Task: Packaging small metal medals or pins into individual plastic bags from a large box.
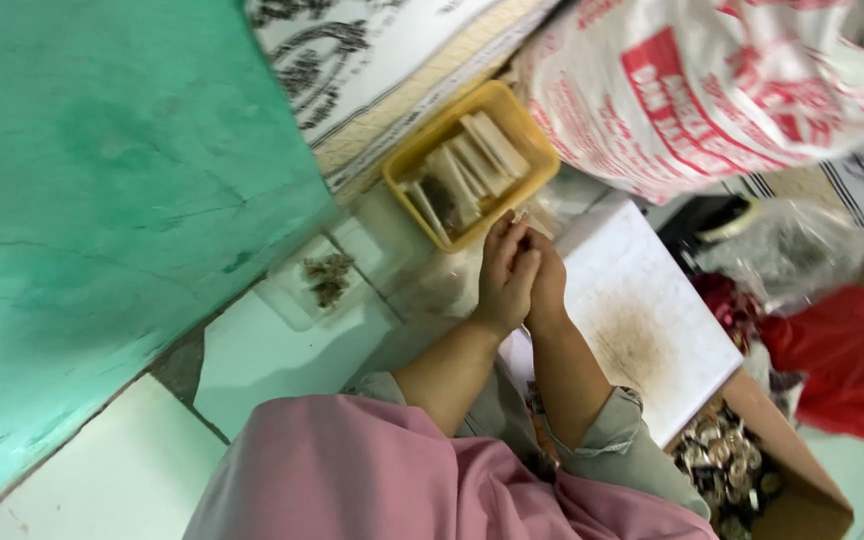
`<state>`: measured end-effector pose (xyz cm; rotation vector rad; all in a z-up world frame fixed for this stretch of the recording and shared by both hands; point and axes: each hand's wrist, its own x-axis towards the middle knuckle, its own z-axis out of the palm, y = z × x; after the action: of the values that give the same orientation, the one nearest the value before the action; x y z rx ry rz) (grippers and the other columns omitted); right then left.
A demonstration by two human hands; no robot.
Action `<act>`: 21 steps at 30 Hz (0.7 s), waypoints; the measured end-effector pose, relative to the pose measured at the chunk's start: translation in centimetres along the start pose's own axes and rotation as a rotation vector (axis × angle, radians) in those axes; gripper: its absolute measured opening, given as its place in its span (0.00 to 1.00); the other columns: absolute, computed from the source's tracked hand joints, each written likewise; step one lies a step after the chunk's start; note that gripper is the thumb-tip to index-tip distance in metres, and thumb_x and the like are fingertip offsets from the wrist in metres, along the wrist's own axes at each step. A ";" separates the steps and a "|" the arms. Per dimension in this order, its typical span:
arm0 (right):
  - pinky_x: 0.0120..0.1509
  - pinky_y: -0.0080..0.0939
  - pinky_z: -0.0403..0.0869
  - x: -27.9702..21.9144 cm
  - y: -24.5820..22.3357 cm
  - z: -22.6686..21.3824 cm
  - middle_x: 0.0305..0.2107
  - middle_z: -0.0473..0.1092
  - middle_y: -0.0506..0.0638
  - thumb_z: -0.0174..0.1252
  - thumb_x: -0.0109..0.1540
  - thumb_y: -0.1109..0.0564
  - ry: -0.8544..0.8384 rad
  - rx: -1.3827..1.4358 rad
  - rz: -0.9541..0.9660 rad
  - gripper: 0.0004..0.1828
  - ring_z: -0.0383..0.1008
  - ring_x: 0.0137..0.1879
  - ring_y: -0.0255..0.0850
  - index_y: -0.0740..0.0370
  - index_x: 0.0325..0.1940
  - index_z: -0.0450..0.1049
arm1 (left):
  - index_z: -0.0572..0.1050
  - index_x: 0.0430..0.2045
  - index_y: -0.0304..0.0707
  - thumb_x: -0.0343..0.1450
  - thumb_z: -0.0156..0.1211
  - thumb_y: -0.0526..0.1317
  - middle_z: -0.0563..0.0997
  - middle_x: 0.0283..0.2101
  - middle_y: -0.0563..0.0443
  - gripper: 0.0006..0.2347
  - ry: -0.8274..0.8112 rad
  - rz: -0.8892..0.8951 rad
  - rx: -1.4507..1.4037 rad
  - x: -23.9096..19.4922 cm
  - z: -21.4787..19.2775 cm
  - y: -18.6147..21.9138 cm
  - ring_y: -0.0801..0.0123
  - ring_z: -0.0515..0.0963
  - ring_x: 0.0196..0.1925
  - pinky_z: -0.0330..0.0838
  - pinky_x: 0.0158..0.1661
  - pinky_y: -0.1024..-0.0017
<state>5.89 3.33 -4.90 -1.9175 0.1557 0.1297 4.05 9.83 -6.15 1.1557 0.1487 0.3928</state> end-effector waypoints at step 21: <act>0.53 0.52 0.77 -26.6 2.4 -15.2 0.38 0.78 0.57 0.66 0.57 0.61 0.234 -0.159 -0.037 0.11 0.79 0.47 0.57 0.60 0.44 0.83 | 0.65 0.64 0.32 0.77 0.54 0.43 0.75 0.54 0.31 0.21 -1.341 0.333 0.561 -15.4 3.8 12.2 0.44 0.79 0.55 0.76 0.53 0.54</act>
<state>-20.53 -10.57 2.55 -2.0899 0.2727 -0.1110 -11.69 4.97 5.15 1.7837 -1.1778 -0.2187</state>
